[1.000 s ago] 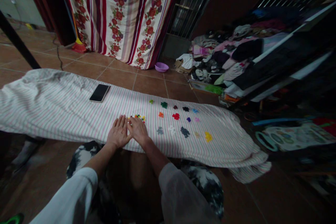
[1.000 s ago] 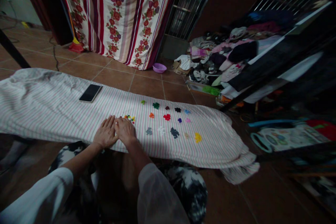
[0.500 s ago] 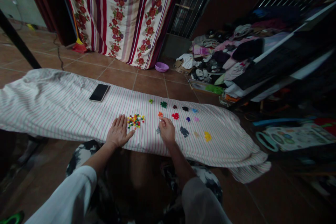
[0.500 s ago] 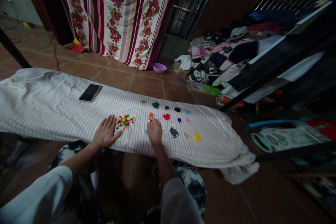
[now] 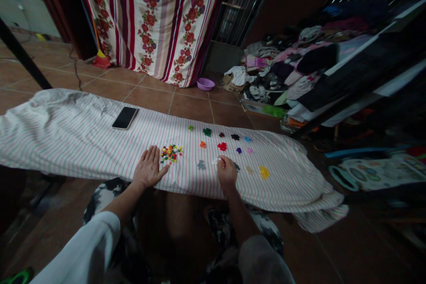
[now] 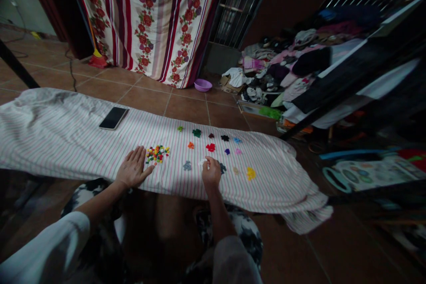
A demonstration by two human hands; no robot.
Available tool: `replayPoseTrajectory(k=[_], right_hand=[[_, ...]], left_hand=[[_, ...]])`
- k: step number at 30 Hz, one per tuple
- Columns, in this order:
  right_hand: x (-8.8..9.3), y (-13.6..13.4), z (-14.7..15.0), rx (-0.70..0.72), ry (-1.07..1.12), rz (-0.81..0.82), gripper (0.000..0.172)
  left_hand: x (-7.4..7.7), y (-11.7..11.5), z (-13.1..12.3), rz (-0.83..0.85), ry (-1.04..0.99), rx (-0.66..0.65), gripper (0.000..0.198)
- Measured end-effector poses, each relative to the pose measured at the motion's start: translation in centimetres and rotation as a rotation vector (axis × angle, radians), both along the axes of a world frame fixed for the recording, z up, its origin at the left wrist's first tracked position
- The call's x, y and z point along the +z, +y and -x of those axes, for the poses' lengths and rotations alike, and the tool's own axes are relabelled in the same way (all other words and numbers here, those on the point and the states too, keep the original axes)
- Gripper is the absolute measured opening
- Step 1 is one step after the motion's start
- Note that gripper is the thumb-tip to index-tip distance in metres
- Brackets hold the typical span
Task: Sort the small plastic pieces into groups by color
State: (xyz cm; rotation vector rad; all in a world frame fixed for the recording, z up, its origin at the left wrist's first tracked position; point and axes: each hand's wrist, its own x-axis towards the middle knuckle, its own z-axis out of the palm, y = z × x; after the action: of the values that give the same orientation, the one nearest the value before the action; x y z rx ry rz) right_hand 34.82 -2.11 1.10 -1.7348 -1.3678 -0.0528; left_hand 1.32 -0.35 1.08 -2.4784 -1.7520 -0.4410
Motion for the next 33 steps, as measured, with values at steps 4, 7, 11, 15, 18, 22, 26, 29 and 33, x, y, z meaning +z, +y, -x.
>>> replayPoseTrajectory(k=[4,7,11,15,18,22,26,29,33], right_hand=[[-0.6,-0.3,0.0,0.025,0.008,-0.005,0.035],[-1.0,-0.3,-0.1,0.047,0.000,-0.014,0.032],[-1.4,-0.3,0.0,0.072,-0.028,-0.048,0.029],[-1.6,-0.4,0.1,0.075,-0.038,-0.046,0.029],[-1.6,-0.4,0.2,0.063,-0.050,-0.028,0.031],[-1.7,-0.3,0.2,0.048,-0.079,-0.036,0.035],[-1.9,-0.3,0.2,0.046,-0.113,-0.056,0.038],[-2.1,-0.3,0.1,0.057,-0.137,-0.055,0.040],[-2.3,-0.1,0.1,0.075,-0.163,-0.064,0.041]], left_hand=[[-0.1,0.0,0.0,-0.021,0.015,-0.001,0.082],[-0.1,-0.1,0.1,-0.018,0.017,-0.001,0.080],[-0.1,-0.1,0.1,-0.028,-0.002,-0.008,0.080],[-0.2,-0.1,0.1,-0.069,0.000,-0.006,0.080],[-0.2,-0.1,0.1,-0.076,0.005,-0.010,0.080],[-0.2,-0.1,0.1,-0.075,-0.021,-0.011,0.079],[0.0,-0.2,0.1,-0.062,-0.027,-0.006,0.078],[0.0,-0.3,0.0,-0.064,-0.037,-0.003,0.074],[0.0,-0.5,0.0,-0.089,-0.058,0.005,0.069]])
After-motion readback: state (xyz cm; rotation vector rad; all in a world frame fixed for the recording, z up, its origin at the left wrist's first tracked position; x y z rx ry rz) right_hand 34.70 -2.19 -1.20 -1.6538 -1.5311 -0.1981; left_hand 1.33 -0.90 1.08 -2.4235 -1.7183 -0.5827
